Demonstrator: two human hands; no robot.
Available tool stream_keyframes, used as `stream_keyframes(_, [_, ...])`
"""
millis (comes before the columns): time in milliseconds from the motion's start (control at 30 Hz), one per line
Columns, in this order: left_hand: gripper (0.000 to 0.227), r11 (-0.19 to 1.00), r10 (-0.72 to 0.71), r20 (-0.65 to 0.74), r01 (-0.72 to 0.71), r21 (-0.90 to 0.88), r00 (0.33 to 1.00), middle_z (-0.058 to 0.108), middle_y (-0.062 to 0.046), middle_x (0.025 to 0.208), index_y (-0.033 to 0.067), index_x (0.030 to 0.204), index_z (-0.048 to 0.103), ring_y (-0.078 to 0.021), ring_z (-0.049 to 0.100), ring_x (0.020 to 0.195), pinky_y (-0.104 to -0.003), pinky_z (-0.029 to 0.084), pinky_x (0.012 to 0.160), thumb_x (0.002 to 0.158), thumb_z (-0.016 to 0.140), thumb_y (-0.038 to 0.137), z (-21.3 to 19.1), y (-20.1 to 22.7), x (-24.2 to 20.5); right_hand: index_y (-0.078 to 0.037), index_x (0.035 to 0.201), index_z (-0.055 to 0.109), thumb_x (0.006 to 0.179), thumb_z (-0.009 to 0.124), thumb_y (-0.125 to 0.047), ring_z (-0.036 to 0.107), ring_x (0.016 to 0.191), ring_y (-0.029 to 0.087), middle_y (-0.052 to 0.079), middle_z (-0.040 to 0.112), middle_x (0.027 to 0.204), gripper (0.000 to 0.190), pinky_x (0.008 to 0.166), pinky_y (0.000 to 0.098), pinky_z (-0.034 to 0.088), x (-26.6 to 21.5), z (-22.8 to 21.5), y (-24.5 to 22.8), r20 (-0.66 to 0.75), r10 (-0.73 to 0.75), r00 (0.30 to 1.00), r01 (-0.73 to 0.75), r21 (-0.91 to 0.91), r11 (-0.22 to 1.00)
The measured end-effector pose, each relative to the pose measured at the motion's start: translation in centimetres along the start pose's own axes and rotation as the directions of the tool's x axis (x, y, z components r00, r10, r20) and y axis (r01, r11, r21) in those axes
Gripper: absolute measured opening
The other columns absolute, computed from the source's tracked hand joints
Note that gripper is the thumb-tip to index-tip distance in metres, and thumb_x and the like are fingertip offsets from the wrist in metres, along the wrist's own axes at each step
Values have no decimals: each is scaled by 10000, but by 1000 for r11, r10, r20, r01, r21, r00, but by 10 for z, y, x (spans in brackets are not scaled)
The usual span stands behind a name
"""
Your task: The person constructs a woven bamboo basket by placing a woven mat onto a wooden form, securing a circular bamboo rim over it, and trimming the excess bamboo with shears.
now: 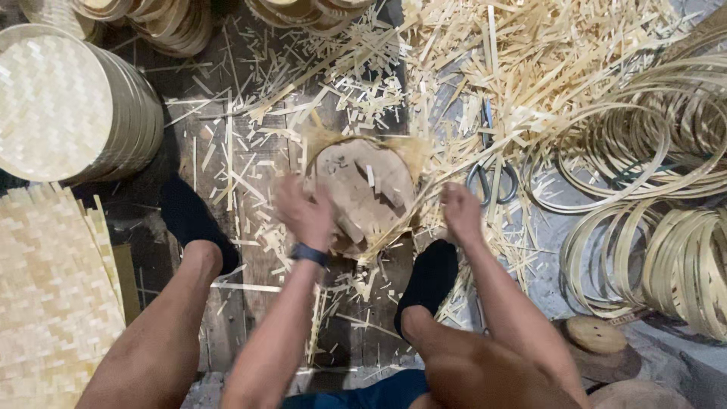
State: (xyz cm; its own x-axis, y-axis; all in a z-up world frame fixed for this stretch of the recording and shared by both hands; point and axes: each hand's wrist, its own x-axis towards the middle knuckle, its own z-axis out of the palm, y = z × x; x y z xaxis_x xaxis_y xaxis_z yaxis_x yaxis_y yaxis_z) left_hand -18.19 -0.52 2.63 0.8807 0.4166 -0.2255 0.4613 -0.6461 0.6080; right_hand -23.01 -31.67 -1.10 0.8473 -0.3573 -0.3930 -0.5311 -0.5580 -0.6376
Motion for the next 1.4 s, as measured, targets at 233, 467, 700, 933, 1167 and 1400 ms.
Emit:
stream_keyframes(233, [1279,909,-83,342,-69,411,936,116,-211,1698,84,1603,135,-460,45,1552,-806,9,1119,712,661,834,55,79,-38,60,1168,569,729,860,-279,584,1047,479,307,605,1115,626,919,526,480,36,-46,73,-230,-322,918,126,-599,790])
stream_keyframes(467, [1482,888,115,187,-185,420,976,93,-325,1639,-26,1582,89,-478,122,1517,-694,115,1171,570,793,798,31,48,-25,15,1236,554,707,834,-115,630,1024,436,261,650,1108,612,902,513,517,56,-47,86,-197,132,971,-195,-349,916])
stream_keyframes(700, [1509,904,199,279,-286,319,939,188,-307,1580,85,1585,80,-489,213,1462,-686,137,1166,451,884,673,-1,57,-11,53,1140,669,860,693,1,659,787,220,171,689,950,285,693,308,593,18,-91,53,521,417,745,-643,392,658])
stream_keyframes(933, [1516,864,216,393,-362,350,894,131,-319,1592,112,1601,28,-500,156,1478,-738,112,1128,488,865,713,12,40,-8,-13,1060,676,724,781,-7,695,705,197,124,710,813,352,613,298,591,-53,-79,63,618,229,753,-481,279,831])
stream_keyframes(1167, [1488,918,176,315,-271,289,933,206,-290,1597,38,1590,62,-485,196,1476,-703,146,1182,528,827,745,22,35,-10,13,1055,672,898,704,-562,682,807,314,202,696,864,597,736,454,555,-61,-81,10,297,153,943,-37,-361,932])
stream_keyframes(1400, [1465,886,278,271,-355,298,922,302,-286,1527,-13,1587,92,-484,291,1388,-685,188,1132,539,819,708,40,49,-23,15,1107,640,916,649,-530,657,866,360,245,660,950,577,743,482,566,1,-44,-53,301,-88,950,267,-630,730])
